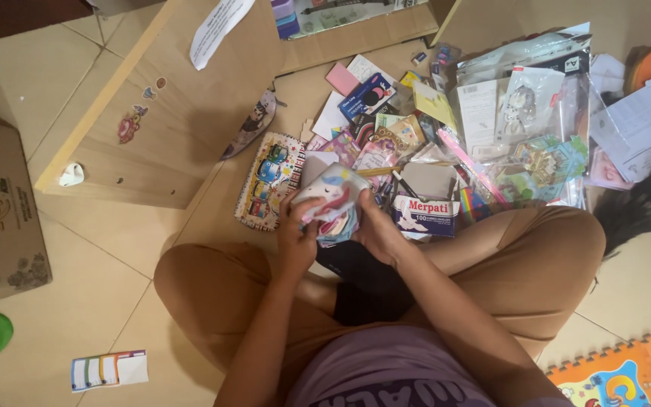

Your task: Sorting and organizing pencil cases and sticker packages on the floor.

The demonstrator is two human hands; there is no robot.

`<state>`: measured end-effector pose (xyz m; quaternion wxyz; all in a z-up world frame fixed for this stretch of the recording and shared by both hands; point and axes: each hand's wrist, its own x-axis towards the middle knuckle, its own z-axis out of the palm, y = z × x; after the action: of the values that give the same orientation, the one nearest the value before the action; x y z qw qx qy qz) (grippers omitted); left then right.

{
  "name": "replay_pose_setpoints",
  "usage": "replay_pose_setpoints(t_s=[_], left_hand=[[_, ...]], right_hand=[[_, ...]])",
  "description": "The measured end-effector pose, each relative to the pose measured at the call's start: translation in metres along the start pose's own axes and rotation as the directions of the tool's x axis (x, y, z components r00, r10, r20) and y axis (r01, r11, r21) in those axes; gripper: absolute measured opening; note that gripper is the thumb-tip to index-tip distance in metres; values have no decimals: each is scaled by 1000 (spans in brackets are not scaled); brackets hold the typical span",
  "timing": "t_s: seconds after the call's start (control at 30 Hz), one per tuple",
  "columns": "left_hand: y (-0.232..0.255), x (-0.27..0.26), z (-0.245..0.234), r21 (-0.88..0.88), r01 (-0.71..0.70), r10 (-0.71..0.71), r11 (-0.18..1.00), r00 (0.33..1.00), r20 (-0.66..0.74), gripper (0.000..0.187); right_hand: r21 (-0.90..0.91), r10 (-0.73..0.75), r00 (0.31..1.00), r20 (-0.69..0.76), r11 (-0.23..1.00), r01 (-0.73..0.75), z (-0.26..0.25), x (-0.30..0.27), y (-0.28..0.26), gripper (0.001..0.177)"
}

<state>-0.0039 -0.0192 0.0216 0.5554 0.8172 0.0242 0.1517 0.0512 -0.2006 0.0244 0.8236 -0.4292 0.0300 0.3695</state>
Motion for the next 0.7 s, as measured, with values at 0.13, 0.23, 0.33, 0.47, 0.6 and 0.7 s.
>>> replay_pose_setpoints(t_s=[0.13, 0.23, 0.33, 0.47, 0.6, 0.7], left_hand=[[-5, -9, 13, 81, 126, -128, 989, 992, 18, 43], [4, -12, 20, 2, 27, -27, 1000, 999, 21, 43], [1, -18, 33, -36, 112, -114, 993, 993, -38, 39], [-11, -8, 35, -126, 110, -106, 986, 994, 37, 62], [-31, 26, 0, -60, 163, -147, 985, 965, 216, 98], [-35, 61, -20, 692, 182, -312, 699, 948, 66, 108]], right_hand=[[-87, 23, 982, -188, 995, -40, -4, 6, 13, 83], [-49, -94, 965, -243, 995, 85, -16, 7, 24, 71], [15, 0, 968, -253, 1000, 3, -17, 2, 23, 64], [124, 102, 927, -361, 990, -60, 3, -1, -4, 66], [-35, -16, 805, -593, 999, -7, -19, 14, -16, 73], [-126, -202, 817, -540, 979, 158, -55, 27, -4, 77]])
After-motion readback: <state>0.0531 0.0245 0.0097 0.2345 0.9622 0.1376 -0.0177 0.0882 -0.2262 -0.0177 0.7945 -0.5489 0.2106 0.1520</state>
